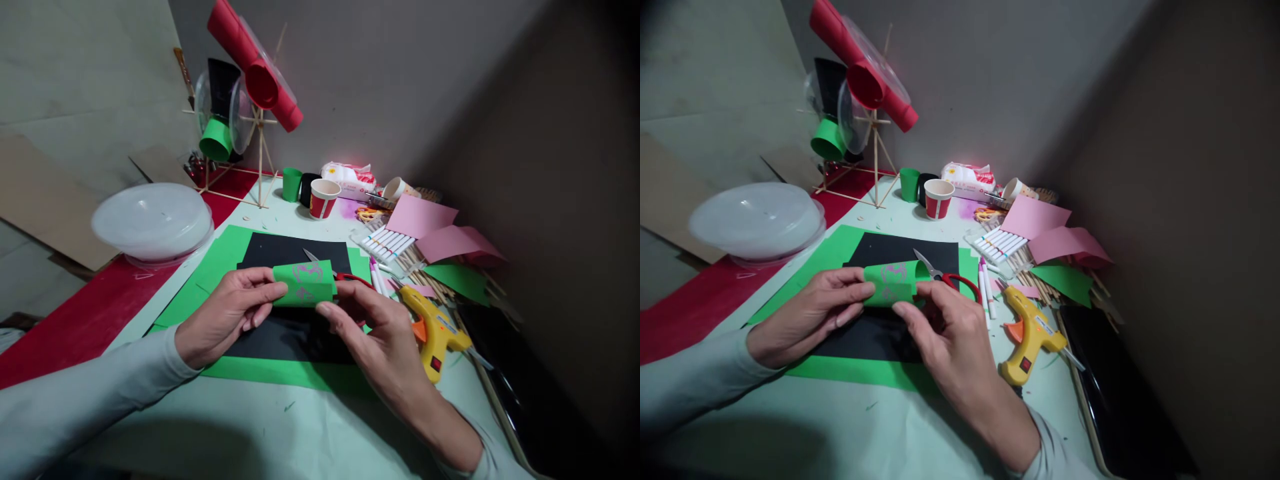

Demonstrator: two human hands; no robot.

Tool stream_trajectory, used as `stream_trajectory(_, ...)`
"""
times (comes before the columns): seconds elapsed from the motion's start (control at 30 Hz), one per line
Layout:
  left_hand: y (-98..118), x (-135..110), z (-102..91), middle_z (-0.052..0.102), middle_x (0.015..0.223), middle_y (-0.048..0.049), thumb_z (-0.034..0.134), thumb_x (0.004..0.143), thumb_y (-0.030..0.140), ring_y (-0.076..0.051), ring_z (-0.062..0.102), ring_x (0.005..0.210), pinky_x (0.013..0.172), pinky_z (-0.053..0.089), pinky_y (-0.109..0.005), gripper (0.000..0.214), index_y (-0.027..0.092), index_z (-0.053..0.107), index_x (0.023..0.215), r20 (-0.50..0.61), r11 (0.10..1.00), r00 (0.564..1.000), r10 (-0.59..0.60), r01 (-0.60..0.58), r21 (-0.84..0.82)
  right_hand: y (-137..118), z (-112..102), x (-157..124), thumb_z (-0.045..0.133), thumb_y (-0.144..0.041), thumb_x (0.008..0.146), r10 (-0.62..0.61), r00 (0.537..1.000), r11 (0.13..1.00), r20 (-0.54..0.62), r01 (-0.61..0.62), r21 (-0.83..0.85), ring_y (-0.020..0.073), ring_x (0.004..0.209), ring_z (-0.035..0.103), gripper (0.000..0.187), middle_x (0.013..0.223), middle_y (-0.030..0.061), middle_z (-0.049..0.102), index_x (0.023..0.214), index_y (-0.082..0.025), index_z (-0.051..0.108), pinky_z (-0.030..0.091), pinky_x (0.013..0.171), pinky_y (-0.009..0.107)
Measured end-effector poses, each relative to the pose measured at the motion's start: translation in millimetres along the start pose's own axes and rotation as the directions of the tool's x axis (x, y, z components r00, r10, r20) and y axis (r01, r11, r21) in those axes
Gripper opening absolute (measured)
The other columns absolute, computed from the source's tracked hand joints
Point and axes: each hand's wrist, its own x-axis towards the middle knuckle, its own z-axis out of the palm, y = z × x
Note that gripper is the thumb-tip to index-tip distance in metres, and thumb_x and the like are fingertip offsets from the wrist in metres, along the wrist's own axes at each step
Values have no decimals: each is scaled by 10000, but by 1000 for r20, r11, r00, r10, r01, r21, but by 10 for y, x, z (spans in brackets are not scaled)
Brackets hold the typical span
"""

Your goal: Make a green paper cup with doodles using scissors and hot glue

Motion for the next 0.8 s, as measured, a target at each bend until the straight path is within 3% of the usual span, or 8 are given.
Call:
stream_trajectory(0.1, 12, 12, 0, 400, 561, 102, 797, 821, 279, -4, 293, 405, 406, 159, -175, 278, 163, 557, 741, 34, 996, 999, -37, 39, -86, 38, 19, 4, 739, -285, 907, -59, 998, 996, 9, 59, -64, 129, 548, 534, 187, 671, -16, 616, 1020, -142, 697, 427, 531, 260)
stream_trajectory(0.23, -14, 33, -10, 395, 520, 109, 792, 827, 268, -4, 269, 394, 413, 163, -177, 263, 160, 562, 761, 93, 987, 993, -74, 87, -135, 42, 23, 4, 673, -254, 957, -68, 998, 996, 15, 68, -60, 135, 545, 556, 89, 651, -11, 623, 919, -173, 673, 428, 537, 261)
stream_trajectory(0.37, -39, 36, -13, 433, 513, 101, 803, 812, 267, -2, 281, 377, 403, 150, -180, 278, 165, 550, 758, 85, 983, 992, -96, 107, -147, 10, 18, -5, 637, -215, 977, -101, 995, 992, -8, 100, -76, 133, 565, 581, 136, 683, 7, 661, 847, -186, 660, 434, 551, 254)
stream_trajectory(0.53, -29, 27, -7, 418, 415, 102, 814, 787, 269, -10, 283, 354, 393, 164, -165, 322, 178, 519, 696, 72, 986, 992, -108, 116, -119, -41, 33, -43, 651, -180, 960, -184, 981, 976, -68, 174, -132, 131, 565, 595, 111, 691, 5, 677, 850, -194, 656, 453, 550, 244)
stream_trajectory(0.8, 2, -17, 29, 556, 401, 36, 791, 783, 308, -43, 406, 353, 368, 238, -140, 282, 173, 575, 663, -3, 999, 999, -37, 37, 31, -19, 36, -48, 659, -243, 955, -108, 990, 983, -88, 93, -156, 119, 535, 536, 58, 715, -12, 654, 918, -206, 634, 421, 510, 242)
